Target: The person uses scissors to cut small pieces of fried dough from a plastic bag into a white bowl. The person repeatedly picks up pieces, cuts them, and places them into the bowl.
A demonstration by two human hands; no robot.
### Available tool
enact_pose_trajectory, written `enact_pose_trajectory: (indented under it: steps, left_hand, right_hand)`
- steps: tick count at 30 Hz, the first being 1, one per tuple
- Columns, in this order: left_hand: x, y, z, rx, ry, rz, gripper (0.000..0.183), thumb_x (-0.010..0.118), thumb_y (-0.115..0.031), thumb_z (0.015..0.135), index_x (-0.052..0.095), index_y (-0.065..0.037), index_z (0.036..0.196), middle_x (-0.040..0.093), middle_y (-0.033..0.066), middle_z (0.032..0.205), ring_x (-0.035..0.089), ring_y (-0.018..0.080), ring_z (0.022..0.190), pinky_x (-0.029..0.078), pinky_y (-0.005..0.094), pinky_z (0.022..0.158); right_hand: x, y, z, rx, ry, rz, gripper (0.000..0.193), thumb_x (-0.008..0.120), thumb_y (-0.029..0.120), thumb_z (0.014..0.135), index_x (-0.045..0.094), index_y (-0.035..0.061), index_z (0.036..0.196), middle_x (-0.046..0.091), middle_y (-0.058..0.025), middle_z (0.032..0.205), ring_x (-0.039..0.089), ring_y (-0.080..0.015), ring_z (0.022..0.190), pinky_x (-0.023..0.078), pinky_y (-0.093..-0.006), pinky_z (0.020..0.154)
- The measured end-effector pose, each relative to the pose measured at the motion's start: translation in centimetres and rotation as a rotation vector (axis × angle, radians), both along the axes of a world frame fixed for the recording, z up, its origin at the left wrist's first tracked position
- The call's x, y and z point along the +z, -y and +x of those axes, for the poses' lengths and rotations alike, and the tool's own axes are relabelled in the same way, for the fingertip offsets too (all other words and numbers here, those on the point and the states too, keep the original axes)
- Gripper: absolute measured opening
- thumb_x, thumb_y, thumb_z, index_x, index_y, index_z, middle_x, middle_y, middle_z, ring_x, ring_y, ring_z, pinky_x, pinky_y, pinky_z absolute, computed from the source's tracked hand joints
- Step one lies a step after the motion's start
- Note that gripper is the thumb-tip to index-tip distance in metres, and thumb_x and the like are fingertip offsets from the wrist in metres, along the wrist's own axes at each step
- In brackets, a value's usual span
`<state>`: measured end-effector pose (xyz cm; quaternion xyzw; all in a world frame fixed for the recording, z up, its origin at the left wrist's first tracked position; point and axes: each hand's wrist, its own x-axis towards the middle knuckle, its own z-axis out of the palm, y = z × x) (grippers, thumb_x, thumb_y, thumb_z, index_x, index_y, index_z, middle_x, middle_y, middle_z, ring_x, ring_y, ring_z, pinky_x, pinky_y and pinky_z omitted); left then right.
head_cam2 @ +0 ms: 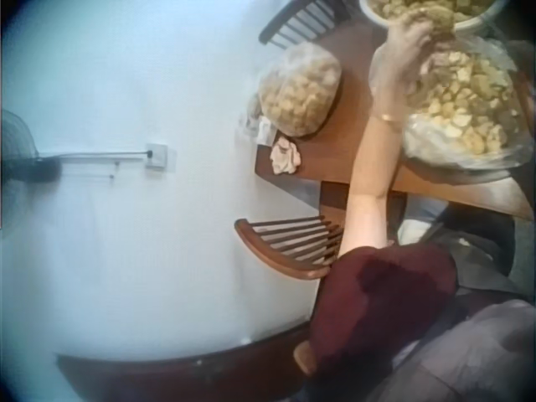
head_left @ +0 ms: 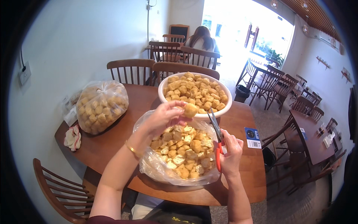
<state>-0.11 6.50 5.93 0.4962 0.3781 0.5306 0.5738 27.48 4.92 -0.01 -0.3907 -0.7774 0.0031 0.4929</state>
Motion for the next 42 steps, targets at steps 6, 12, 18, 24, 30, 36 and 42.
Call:
enact_pose_trajectory:
  steps: [6, 12, 18, 24, 30, 36, 42]
  left_hand:
    - [-3.3, 4.5, 0.2, -0.059, 0.384, -0.145, 0.032, 0.061, -0.009, 0.102, 0.055, 0.002, 0.132, 0.067, 0.0165, 0.123, 0.071, 0.0284, 0.113, 0.064, 0.0292, 0.085]
    - [-6.0, 4.7, 0.2, -0.055, 0.426, -0.022, 0.034, 0.067, -0.005, 0.098, 0.056, -0.004, 0.129, 0.066, 0.0118, 0.124, 0.066, 0.0246, 0.121, 0.06, 0.0326, 0.098]
    - [-5.2, 6.1, 0.6, -0.061, 0.475, 0.045, 0.037, 0.067, -0.005, 0.097, 0.052, -0.004, 0.132, 0.065, 0.0128, 0.128, 0.064, 0.0243, 0.125, 0.054, 0.0367, 0.107]
    - [-5.4, 6.3, 0.9, -0.069, 0.399, 0.036, 0.039, 0.063, 0.001, 0.097, 0.049, -0.002, 0.134, 0.065, 0.0165, 0.129, 0.066, 0.0242, 0.121, 0.056, 0.0352, 0.105]
    - [-5.1, 6.4, 1.1, -0.078, 0.315, 0.025, 0.039, 0.062, 0.002, 0.098, 0.05, -0.002, 0.134, 0.065, 0.0153, 0.129, 0.067, 0.0192, 0.115, 0.057, 0.0296, 0.099]
    - [-5.5, 6.3, 1.7, -0.048, 0.28, 0.059, 0.037, 0.06, 0.006, 0.098, 0.052, 0.001, 0.133, 0.064, 0.0103, 0.129, 0.064, 0.0162, 0.12, 0.054, 0.0287, 0.105]
    - [-5.4, 6.5, 1.9, -0.018, 0.222, 0.032, 0.037, 0.06, 0.008, 0.097, 0.052, 0.002, 0.133, 0.062, 0.0105, 0.13, 0.063, 0.0163, 0.121, 0.053, 0.0294, 0.105]
  right_hand:
    - [-0.3, 0.0, -0.5, 0.027, 0.05, -0.016, 0.052, 0.081, 0.011, 0.078, 0.066, 0.0082, 0.127, 0.067, -0.0035, 0.092, 0.064, -0.0185, 0.083, 0.04, -0.0365, 0.087]
    - [0.1, 0.6, -0.7, 0.08, 0.149, -0.067, 0.055, 0.079, 0.011, 0.079, 0.063, 0.0072, 0.132, 0.067, -0.0076, 0.101, 0.063, -0.0242, 0.096, 0.038, -0.0405, 0.094]
    - [-0.3, 1.1, -1.2, 0.129, 0.246, -0.073, 0.059, 0.079, 0.013, 0.08, 0.061, 0.0074, 0.135, 0.063, -0.0124, 0.114, 0.06, -0.0293, 0.108, 0.035, -0.0441, 0.099]
    - [0.0, 1.4, -1.6, 0.148, 0.276, -0.089, 0.062, 0.079, 0.012, 0.079, 0.058, 0.0076, 0.138, 0.062, -0.0118, 0.114, 0.058, -0.0294, 0.112, 0.034, -0.0444, 0.1]
    - [0.1, 1.7, -1.6, 0.144, 0.295, -0.104, 0.065, 0.078, 0.01, 0.078, 0.058, 0.007, 0.139, 0.061, -0.0121, 0.114, 0.058, -0.0299, 0.113, 0.033, -0.0458, 0.102]
    - [0.0, 1.7, -1.6, 0.145, 0.324, -0.128, 0.066, 0.078, 0.009, 0.076, 0.058, 0.0066, 0.139, 0.061, -0.0132, 0.115, 0.058, -0.0306, 0.114, 0.033, -0.0466, 0.103]
    - [0.1, 1.9, -1.7, 0.143, 0.311, -0.118, 0.067, 0.08, 0.011, 0.076, 0.057, 0.0059, 0.139, 0.062, -0.0134, 0.113, 0.059, -0.0307, 0.113, 0.033, -0.0469, 0.103]
